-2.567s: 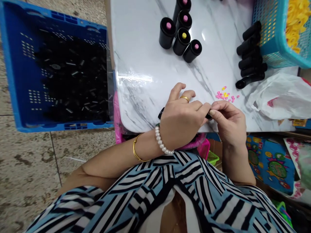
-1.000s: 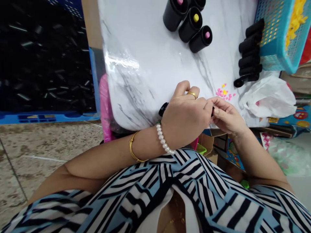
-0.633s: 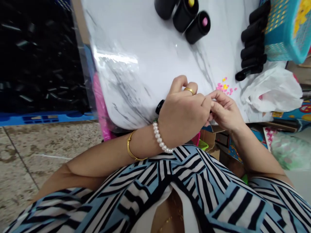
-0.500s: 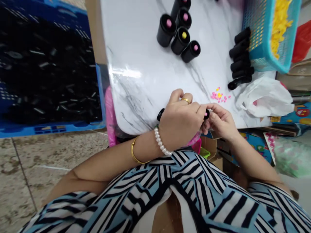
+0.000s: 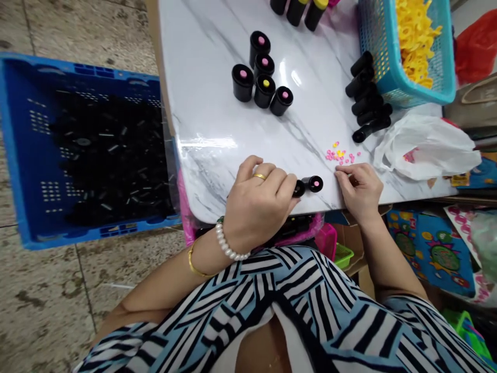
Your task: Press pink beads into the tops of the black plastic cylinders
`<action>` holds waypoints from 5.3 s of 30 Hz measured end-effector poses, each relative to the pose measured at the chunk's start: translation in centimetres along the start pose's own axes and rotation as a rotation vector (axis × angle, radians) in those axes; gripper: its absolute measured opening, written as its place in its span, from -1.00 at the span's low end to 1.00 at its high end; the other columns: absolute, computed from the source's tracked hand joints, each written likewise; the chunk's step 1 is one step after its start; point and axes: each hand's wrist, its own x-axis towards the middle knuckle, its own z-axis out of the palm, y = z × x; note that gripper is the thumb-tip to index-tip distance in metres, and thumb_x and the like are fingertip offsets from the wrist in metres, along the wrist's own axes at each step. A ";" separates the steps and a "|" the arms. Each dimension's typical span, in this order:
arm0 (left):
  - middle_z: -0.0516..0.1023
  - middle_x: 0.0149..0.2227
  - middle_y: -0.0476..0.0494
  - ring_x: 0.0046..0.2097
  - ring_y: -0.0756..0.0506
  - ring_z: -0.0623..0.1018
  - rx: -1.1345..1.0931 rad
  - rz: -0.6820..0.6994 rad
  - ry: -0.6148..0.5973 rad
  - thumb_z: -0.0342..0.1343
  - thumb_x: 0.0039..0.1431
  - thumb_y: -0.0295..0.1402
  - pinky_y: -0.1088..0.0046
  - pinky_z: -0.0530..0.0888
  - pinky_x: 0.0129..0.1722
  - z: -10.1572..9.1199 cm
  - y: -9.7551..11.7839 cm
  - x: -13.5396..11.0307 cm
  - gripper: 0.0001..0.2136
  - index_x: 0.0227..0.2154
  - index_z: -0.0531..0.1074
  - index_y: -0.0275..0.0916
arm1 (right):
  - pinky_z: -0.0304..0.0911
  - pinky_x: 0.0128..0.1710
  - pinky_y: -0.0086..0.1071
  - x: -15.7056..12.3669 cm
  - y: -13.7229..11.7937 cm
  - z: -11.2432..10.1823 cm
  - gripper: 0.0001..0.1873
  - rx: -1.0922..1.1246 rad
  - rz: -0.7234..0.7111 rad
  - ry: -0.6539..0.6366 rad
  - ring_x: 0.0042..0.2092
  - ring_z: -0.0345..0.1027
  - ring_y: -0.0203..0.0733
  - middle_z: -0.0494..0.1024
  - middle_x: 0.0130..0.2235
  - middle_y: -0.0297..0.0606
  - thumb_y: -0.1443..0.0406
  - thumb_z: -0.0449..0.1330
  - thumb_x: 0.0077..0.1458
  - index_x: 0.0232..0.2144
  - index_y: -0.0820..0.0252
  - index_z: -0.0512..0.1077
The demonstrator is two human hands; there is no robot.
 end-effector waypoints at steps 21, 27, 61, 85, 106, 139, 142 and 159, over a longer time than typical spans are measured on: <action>0.44 -0.37 -0.12 -0.21 -0.17 0.48 -0.025 0.102 -0.068 -0.02 0.37 -0.34 0.03 0.47 0.06 -0.3 -0.4 0.2 -0.78 -0.37 0.44 -0.26 | 0.34 -0.51 -0.41 -0.5 -6.9 -0.6 -0.87 0.832 0.543 -0.606 -0.51 0.41 -0.30 0.56 -0.49 -0.35 0.25 0.43 0.07 -0.37 0.14 0.57; 0.46 -0.37 -0.12 -0.22 -0.14 0.46 -0.046 0.086 -0.051 -0.02 0.37 -0.39 0.07 0.48 0.04 -0.2 -0.4 0.2 -0.78 -0.37 0.47 -0.25 | 0.10 -0.63 -0.46 1.4 -7.4 -0.5 -0.86 0.806 0.591 -0.566 -0.59 0.22 -0.36 0.45 -0.59 -0.39 0.21 0.45 0.06 -0.37 0.13 0.61; 0.53 -0.29 -0.15 -0.12 -0.22 0.50 0.070 0.151 -0.013 0.11 0.31 -0.24 0.19 0.32 -0.10 0.6 -0.5 -0.1 -0.81 -0.29 0.48 -0.28 | 0.13 -0.68 -0.54 -1.7 -9.4 2.6 -0.75 0.981 0.525 -0.331 -0.66 0.22 -0.41 0.42 -0.62 -0.52 0.21 0.42 0.04 -0.36 0.12 0.41; 0.51 -0.39 -0.14 -0.25 -0.19 0.51 -0.005 0.141 0.053 0.16 0.32 -0.21 0.26 0.30 -0.29 1.1 -0.8 -0.1 -0.76 -0.37 0.48 -0.29 | 0.39 -0.51 -0.54 -0.6 -8.1 2.1 -0.68 1.031 0.537 -0.566 -0.57 0.41 -0.40 0.51 -0.54 -0.50 0.12 0.43 0.10 -0.33 0.11 0.37; 0.50 -0.38 -0.14 -0.24 -0.18 0.49 -0.063 0.101 0.008 -0.05 0.41 -0.39 0.26 0.27 -0.28 0.8 -0.7 -0.1 -0.75 -0.35 0.48 -0.28 | 0.54 -0.42 -0.49 1.4 -7.8 0.9 -0.67 1.114 0.762 -0.742 -0.49 0.52 -0.37 0.57 -0.47 -0.49 0.23 0.54 -0.07 -0.36 0.12 0.45; 0.50 -0.37 -0.13 -0.28 -0.15 0.51 0.007 0.104 0.069 0.05 0.39 -0.37 0.27 0.30 -0.28 1.0 -0.7 -0.4 -0.83 -0.34 0.43 -0.28 | 0.54 -0.43 -0.28 -0.8 -8.3 1.4 -0.69 0.979 0.575 -0.561 -0.50 0.45 -0.27 0.54 -0.45 -0.44 0.06 0.45 0.05 -0.25 0.01 0.47; 0.52 -0.36 -0.14 -0.26 -0.16 0.52 0.026 0.099 0.089 0.04 0.40 -0.34 0.28 0.28 -0.29 1.0 -0.8 -0.3 -0.81 -0.34 0.43 -0.28 | 0.57 -0.37 -0.23 -1.3 -8.2 1.4 -0.69 0.993 0.547 -0.523 -0.49 0.46 -0.26 0.56 -0.42 -0.42 0.07 0.43 0.08 -0.18 0.00 0.52; 0.52 -0.35 -0.14 -0.24 -0.17 0.52 0.045 0.093 0.074 0.03 0.44 -0.24 0.28 0.25 -0.30 0.9 -0.7 -0.2 -0.77 -0.30 0.43 -0.27 | 0.32 -0.40 -0.31 0.9 -9.8 -2.2 -0.96 0.068 -0.278 -0.354 -0.42 0.43 -0.24 0.62 -0.37 -0.32 0.24 0.33 0.18 -0.29 0.04 0.59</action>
